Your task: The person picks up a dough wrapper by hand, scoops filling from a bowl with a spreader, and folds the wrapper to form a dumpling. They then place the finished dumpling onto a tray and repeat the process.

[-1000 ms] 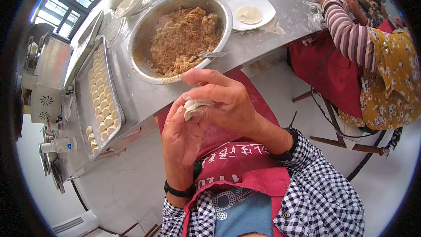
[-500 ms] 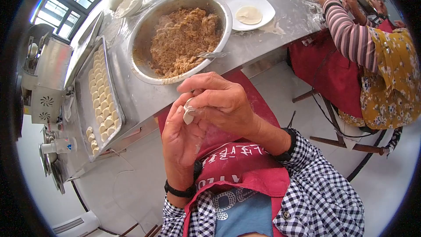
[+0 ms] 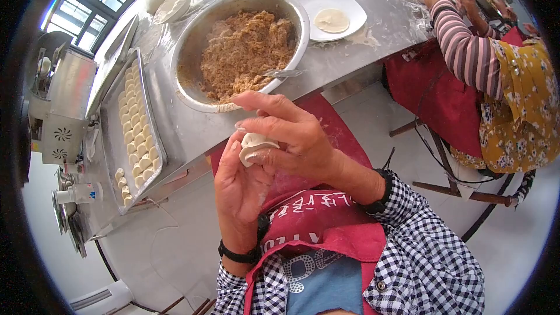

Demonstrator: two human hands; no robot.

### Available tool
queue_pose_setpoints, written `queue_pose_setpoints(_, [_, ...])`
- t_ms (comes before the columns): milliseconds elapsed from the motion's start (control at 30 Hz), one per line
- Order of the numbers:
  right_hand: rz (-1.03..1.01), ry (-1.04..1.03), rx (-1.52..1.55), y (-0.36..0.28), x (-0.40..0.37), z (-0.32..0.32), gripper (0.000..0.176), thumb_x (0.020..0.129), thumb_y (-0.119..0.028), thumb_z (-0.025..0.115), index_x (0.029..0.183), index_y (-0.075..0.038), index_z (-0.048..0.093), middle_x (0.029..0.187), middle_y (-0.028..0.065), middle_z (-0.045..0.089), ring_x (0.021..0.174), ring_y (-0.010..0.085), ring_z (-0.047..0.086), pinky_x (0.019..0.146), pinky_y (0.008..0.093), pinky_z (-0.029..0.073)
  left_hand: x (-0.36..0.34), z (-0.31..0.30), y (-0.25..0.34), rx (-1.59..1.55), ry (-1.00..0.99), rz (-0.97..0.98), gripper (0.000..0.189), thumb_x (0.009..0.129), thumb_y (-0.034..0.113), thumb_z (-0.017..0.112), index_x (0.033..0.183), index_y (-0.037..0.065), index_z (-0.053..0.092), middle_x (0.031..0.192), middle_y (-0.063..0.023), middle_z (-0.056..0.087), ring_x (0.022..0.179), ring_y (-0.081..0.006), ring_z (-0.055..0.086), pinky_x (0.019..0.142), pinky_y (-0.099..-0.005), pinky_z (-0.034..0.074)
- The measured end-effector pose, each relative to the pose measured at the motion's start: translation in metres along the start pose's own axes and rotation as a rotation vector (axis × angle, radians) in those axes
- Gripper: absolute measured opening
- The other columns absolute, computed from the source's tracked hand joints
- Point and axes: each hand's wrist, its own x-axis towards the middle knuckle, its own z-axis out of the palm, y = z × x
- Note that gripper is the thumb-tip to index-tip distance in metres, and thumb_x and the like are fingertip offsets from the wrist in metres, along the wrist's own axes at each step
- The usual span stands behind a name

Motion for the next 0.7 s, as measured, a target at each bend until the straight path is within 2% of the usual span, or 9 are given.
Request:
queue_pose_setpoints(67, [-0.052, -0.025, -0.066, 0.005, 0.0, -0.002, 0.019, 0.072, -0.013, 0.066, 0.088, -0.001, 0.065, 0.105, 0.0107, 0.062, 0.101, 0.0268, 0.057, 0.081, 0.0334, 0.047, 0.0, 0.001, 0.0, -0.009, -0.022, 0.005, 0.035, 0.093, 0.017, 0.041, 0.121, -0.003, 0.04, 0.114, -0.0128, 0.052, 0.103, -0.0197, 0.054, 0.088, -0.0348, 0.045])
queue_pose_setpoints(133, [-0.228, -0.128, -0.221, 0.012, -0.001, -0.004, 0.02, 0.075, -0.016, 0.063, 0.089, -0.002, 0.064, 0.107, 0.0095, 0.061, 0.102, 0.0265, 0.057, 0.083, 0.0346, 0.045, 0.0, 0.003, -0.001, -0.019, -0.044, 0.01, 0.035, 0.093, 0.017, 0.04, 0.122, -0.003, 0.04, 0.115, -0.0123, 0.051, 0.103, -0.0192, 0.053, 0.089, -0.0351, 0.044])
queue_pose_setpoints(267, [-0.256, -0.142, -0.232, 0.014, -0.002, -0.003, 0.02, 0.076, -0.018, 0.062, 0.088, -0.002, 0.064, 0.108, 0.0081, 0.061, 0.102, 0.0263, 0.056, 0.084, 0.0356, 0.044, 0.0, 0.005, -0.002, -0.008, 0.02, 0.026, 0.035, 0.093, 0.017, 0.039, 0.123, -0.002, 0.038, 0.115, -0.0118, 0.051, 0.103, -0.0186, 0.053, 0.089, -0.0349, 0.044])
queue_pose_setpoints(367, [-0.192, -0.143, -0.25, 0.009, 0.0, 0.0, 0.02, 0.075, -0.016, 0.062, 0.087, -0.001, 0.063, 0.107, 0.0101, 0.061, 0.101, 0.0276, 0.057, 0.084, 0.0362, 0.045, 0.001, -0.003, -0.001, -0.023, 0.005, 0.01, 0.035, 0.093, 0.017, 0.039, 0.123, -0.002, 0.038, 0.115, -0.0116, 0.051, 0.102, -0.0187, 0.053, 0.088, -0.0342, 0.044])
queue_pose_setpoints(433, [-0.088, -0.05, -0.092, 0.007, -0.002, 0.004, 0.02, 0.075, -0.015, 0.062, 0.087, 0.001, 0.063, 0.107, 0.0127, 0.061, 0.101, 0.0291, 0.057, 0.084, 0.0371, 0.045, 0.001, -0.004, 0.0, -0.039, -0.031, -0.009, 0.035, 0.094, 0.017, 0.039, 0.123, -0.002, 0.038, 0.115, -0.0116, 0.051, 0.103, -0.0188, 0.053, 0.088, -0.0338, 0.045])
queue_pose_setpoints(600, [-0.133, -0.076, -0.119, 0.009, -0.001, 0.0, 0.02, 0.075, -0.015, 0.062, 0.087, 0.002, 0.063, 0.108, 0.0145, 0.06, 0.1, 0.03, 0.056, 0.084, 0.0376, 0.045, 0.001, 0.004, -0.001, -0.031, 0.06, 0.005, 0.036, 0.094, 0.017, 0.039, 0.124, -0.002, 0.037, 0.115, -0.0122, 0.05, 0.104, -0.0189, 0.053, 0.089, -0.0335, 0.044])
queue_pose_setpoints(700, [-0.193, -0.129, -0.201, 0.01, -0.001, -0.001, 0.02, 0.075, -0.015, 0.062, 0.087, 0.001, 0.063, 0.108, 0.0143, 0.06, 0.101, 0.0296, 0.056, 0.084, 0.0372, 0.044, 0.001, 0.0, -0.003, -0.084, -0.007, 0.018, 0.036, 0.094, 0.017, 0.039, 0.124, -0.002, 0.037, 0.116, -0.0126, 0.05, 0.104, -0.0189, 0.053, 0.09, -0.0338, 0.044])
